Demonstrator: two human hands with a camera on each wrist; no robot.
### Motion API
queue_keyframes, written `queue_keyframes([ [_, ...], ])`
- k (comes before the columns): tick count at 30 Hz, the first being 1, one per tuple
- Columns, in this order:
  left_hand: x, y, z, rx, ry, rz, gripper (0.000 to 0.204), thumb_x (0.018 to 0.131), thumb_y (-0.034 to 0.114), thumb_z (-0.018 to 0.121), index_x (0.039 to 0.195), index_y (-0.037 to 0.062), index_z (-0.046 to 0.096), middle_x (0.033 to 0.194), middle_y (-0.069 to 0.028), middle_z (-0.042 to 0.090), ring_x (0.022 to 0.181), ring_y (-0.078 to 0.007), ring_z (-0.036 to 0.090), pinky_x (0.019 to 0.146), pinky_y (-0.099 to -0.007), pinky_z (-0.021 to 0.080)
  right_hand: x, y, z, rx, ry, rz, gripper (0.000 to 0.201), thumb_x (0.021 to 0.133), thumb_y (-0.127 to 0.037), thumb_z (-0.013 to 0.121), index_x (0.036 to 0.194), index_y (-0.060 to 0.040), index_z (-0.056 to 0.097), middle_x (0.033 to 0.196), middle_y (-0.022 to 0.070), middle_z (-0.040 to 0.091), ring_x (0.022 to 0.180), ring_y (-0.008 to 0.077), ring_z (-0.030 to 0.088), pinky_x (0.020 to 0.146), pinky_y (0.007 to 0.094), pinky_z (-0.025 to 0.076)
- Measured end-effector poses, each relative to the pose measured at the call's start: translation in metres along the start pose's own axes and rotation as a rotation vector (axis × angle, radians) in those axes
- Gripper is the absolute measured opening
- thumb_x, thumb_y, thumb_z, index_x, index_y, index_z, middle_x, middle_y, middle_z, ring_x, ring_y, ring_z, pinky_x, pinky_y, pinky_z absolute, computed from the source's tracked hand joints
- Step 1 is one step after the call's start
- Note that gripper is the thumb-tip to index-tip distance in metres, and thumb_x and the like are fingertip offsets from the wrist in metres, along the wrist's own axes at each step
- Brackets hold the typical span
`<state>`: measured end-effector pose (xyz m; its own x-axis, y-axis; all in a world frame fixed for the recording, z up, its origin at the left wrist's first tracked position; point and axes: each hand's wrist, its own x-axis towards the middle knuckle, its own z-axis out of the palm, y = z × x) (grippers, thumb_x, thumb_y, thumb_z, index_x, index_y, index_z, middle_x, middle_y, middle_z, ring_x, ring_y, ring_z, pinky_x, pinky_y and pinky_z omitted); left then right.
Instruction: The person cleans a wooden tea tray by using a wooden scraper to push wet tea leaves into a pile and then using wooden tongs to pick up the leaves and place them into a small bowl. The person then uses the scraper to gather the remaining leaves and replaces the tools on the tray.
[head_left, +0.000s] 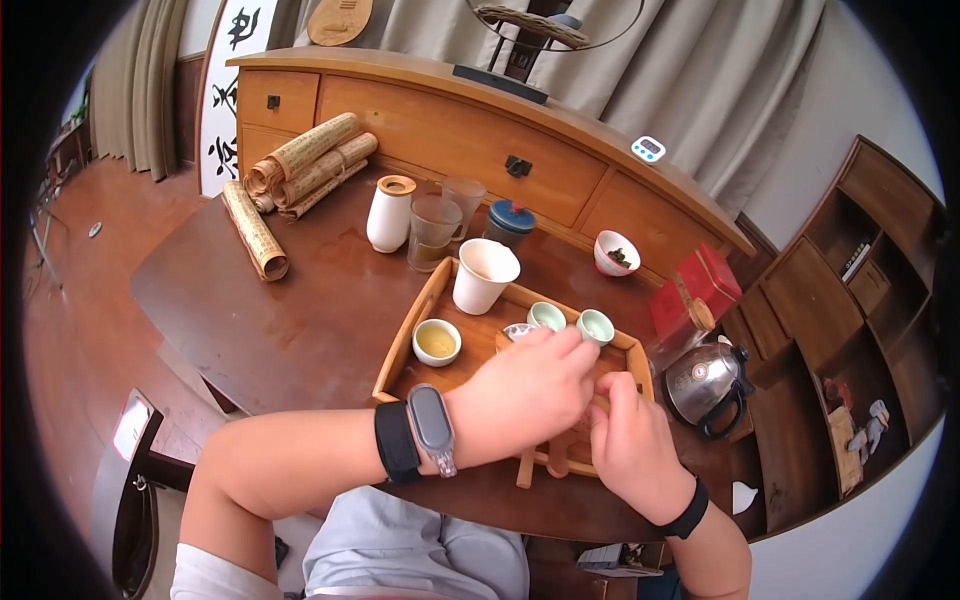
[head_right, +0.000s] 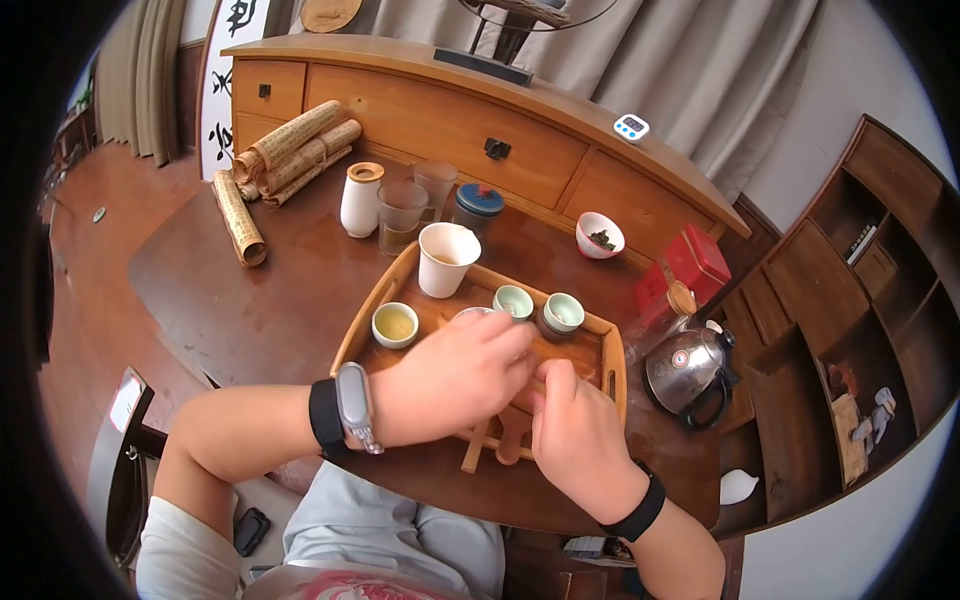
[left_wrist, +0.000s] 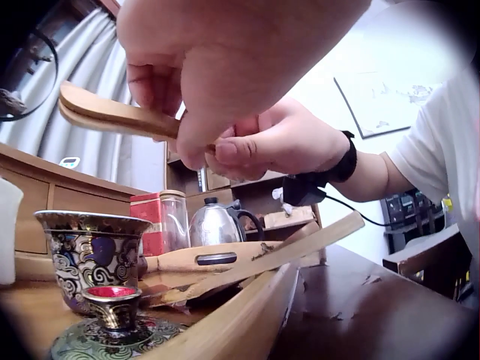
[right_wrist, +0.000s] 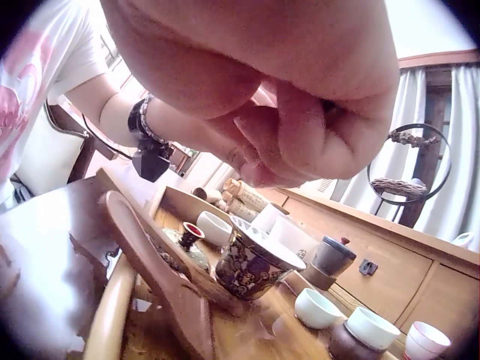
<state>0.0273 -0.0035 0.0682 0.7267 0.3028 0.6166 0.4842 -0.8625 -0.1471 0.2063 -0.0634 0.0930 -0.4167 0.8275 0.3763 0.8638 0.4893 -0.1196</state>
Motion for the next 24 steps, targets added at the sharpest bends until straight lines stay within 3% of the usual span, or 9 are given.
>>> queue_keyframes([
  [3, -0.002, -0.029, -0.008, -0.226, 0.271, -0.104, 0.045, 0.064, 0.024, 0.078, 0.104, 0.0078, 0.064, 0.106, -0.0086, 0.055, 0.093, -0.0259, 0.054, 0.079, -0.0371, 0.044, 0.017, -0.002, 0.004, -0.067, 0.036, -0.064, 0.021, 0.084, -0.004, 0.06, 0.099, 0.0007, 0.047, 0.073, 0.0194, 0.059, 0.068, 0.0373, 0.06, 0.06, 0.0451, 0.046],
  [8, -0.019, -0.093, -0.018, -0.244, 0.596, -0.44, 0.018, 0.081, 0.02, 0.073, 0.089, 0.005, 0.068, 0.091, -0.01, 0.057, 0.085, -0.0258, 0.056, 0.072, -0.0355, 0.047, 0.043, -0.002, 0.012, -0.115, -0.033, -0.154, 0.019, 0.086, -0.008, 0.06, 0.097, -0.0008, 0.047, 0.075, 0.0154, 0.059, 0.067, 0.0339, 0.06, 0.06, 0.0421, 0.047],
  [15, -0.046, -0.159, 0.004, -0.218, 0.58, -0.81, 0.027, 0.092, 0.025, 0.062, 0.086, -0.0011, 0.066, 0.085, -0.0131, 0.055, 0.076, -0.0261, 0.055, 0.068, -0.0343, 0.045, 0.076, -0.017, 0.023, -0.284, -0.102, -0.29, 0.013, 0.09, -0.014, 0.056, 0.093, -0.0035, 0.049, 0.077, 0.0102, 0.058, 0.065, 0.0234, 0.061, 0.059, 0.0339, 0.049],
  [24, -0.066, -0.172, 0.03, -0.413, 0.491, -0.906, 0.032, 0.094, 0.027, 0.058, 0.08, -0.0014, 0.064, 0.082, -0.0147, 0.053, 0.071, -0.0284, 0.054, 0.068, -0.0365, 0.045, 0.101, -0.029, 0.014, -0.434, -0.249, -0.431, 0.016, 0.09, -0.019, 0.058, 0.085, -0.0067, 0.049, 0.07, 0.0068, 0.053, 0.059, 0.0192, 0.059, 0.054, 0.0295, 0.047],
])
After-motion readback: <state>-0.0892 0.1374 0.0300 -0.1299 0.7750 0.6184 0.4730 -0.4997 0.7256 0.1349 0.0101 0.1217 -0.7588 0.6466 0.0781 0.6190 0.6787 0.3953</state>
